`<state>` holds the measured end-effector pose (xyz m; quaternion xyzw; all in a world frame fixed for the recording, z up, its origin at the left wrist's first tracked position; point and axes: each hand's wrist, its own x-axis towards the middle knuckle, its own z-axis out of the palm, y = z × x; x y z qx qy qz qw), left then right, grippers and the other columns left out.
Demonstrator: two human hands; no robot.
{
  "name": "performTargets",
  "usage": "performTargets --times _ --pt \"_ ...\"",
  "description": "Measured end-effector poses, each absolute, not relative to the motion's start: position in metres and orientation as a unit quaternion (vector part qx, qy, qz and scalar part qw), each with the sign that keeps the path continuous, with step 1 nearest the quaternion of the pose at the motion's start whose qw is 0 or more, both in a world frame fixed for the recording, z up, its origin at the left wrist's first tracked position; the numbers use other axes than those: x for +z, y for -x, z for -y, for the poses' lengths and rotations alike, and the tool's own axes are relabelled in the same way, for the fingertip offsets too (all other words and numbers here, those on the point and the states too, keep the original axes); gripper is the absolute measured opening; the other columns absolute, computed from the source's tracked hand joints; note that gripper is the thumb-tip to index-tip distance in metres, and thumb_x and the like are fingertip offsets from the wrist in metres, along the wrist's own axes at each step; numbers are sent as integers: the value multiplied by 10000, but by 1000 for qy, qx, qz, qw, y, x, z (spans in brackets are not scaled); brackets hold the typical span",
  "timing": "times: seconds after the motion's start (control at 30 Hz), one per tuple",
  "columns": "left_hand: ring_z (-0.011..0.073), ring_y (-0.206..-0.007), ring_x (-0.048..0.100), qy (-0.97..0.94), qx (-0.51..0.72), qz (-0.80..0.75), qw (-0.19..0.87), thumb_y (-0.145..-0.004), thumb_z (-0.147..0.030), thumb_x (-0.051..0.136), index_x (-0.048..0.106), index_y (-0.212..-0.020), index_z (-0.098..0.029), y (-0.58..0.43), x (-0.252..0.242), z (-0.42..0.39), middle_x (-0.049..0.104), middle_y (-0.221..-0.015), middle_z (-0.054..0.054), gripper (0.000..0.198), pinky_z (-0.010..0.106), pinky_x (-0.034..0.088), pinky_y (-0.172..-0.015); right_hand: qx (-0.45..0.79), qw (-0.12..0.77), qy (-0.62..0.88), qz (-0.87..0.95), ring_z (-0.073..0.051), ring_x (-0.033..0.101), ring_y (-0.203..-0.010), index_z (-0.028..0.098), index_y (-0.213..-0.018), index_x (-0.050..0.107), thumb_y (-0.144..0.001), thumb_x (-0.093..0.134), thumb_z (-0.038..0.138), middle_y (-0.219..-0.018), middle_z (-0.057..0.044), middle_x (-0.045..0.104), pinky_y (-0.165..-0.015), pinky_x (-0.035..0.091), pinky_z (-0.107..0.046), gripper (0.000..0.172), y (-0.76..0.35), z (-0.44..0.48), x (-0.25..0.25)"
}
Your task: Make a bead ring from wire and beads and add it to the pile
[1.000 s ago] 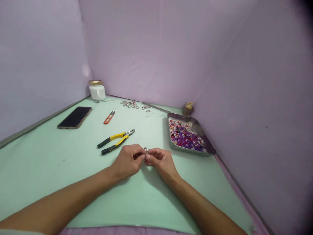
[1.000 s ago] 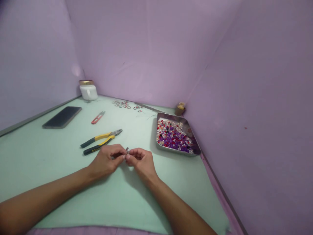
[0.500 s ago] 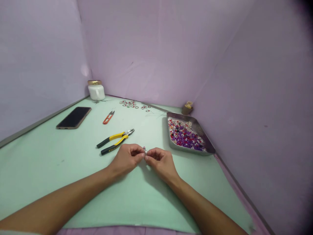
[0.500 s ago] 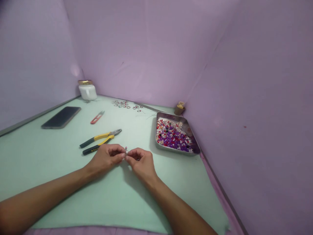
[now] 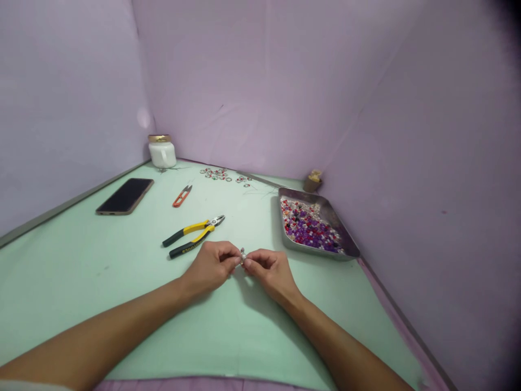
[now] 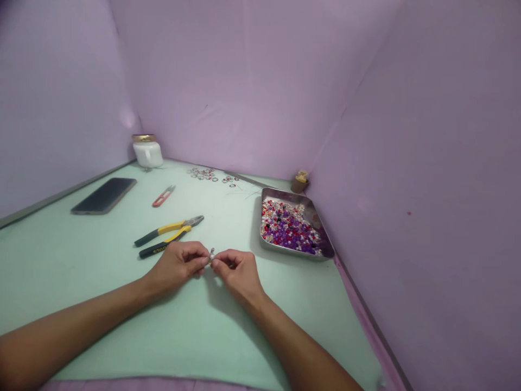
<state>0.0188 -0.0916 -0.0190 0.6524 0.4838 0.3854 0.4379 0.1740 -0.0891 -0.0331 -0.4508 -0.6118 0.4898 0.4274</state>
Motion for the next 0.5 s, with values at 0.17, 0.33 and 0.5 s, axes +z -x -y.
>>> performTargets --times 0.17,0.33,0.5 --pt "104 -478 465 -673 395 -480 401 -698 -158 510 594 -645 -153 -19 -22 91 517 -497 -36 99 211 360 -469 542 446 440 561 -108 509 -489 144 -649 598 -625 638 270 -537 5 581 -512 416 -235 134 -170 89 -34" --pt "118 -544 496 -697 391 -470 376 -691 -126 517 603 -643 -151 -20 -18 91 562 -574 -10 102 224 378 -516 489 440 453 602 -100 486 -498 142 -630 573 -634 630 281 -541 9 557 -493 389 -220 151 -170 89 -32" --pt "125 -657 521 -731 424 -451 288 -720 -138 514 600 -815 -153 -13 -8 89 596 -840 44 130 225 399 -549 436 413 451 661 -101 489 -527 146 -634 575 -668 585 247 -576 4 563 -504 389 -212 108 -174 89 -29"
